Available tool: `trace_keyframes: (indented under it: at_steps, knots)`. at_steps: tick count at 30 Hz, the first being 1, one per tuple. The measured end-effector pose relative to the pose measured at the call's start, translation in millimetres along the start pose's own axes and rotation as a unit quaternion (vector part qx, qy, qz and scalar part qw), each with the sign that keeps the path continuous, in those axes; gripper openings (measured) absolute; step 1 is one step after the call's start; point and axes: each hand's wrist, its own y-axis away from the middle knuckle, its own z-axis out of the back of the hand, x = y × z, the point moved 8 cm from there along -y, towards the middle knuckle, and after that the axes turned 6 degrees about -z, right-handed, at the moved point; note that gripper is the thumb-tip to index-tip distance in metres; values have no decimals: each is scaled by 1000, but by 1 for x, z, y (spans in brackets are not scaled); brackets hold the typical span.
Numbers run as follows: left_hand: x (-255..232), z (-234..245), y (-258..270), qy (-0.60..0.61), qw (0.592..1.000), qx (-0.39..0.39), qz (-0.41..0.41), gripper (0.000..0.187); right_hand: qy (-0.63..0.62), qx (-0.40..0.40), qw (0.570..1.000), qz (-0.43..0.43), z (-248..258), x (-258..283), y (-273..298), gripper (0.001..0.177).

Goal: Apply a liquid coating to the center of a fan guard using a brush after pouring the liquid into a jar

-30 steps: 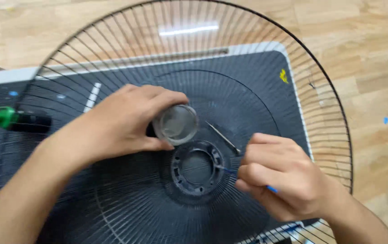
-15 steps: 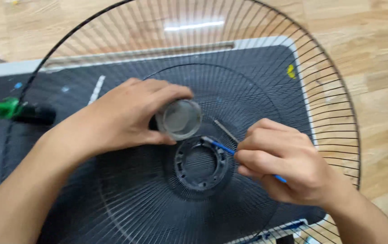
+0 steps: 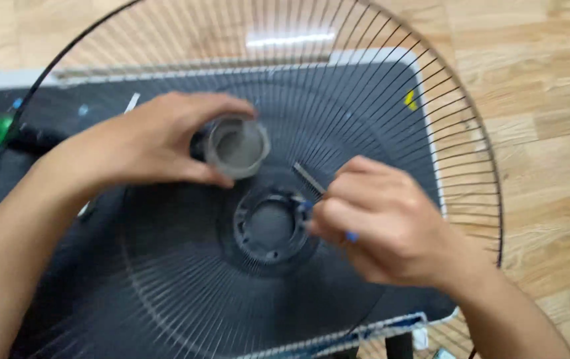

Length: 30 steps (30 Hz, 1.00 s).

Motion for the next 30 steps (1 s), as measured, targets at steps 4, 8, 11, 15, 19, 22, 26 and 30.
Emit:
trace_keyframes:
  at_steps: [4, 8, 11, 15, 19, 22, 26, 30]
  knots:
    - [-7, 1, 2, -6, 998, -17, -55, 79, -6, 0, 999, -36, -2, -4, -2, 17]
    - [-5, 1, 3, -15, 999, -8, -40, 78, 17, 1, 999, -31, -2, -4, -3, 18]
    - [-5, -1, 8, -11, 998, -19, -54, 78, 30, 9, 999, -37, -3, -3, -5, 13]
    - [-4, 5, 5, -27, 999, -8, -37, 79, -19, 2, 1000, -23, -1, 4, -9, 15]
    - [-1, 0, 1, -31, 998, -1, -50, 79, -14, 18, 999, -24, -4, -3, -4, 13]
    - [-4, 3, 0, -14, 998, -17, -57, 74, -2, 28, 1000, -12, -3, -1, -4, 16]
    - [-1, 1, 0, -15, 998, -14, -52, 74, -25, 39, 999, -7, -4, 2, -3, 21]
    - [2, -1, 1, -37, 999, -2, -40, 73, -29, 23, 999, -37, 0, -10, -3, 18]
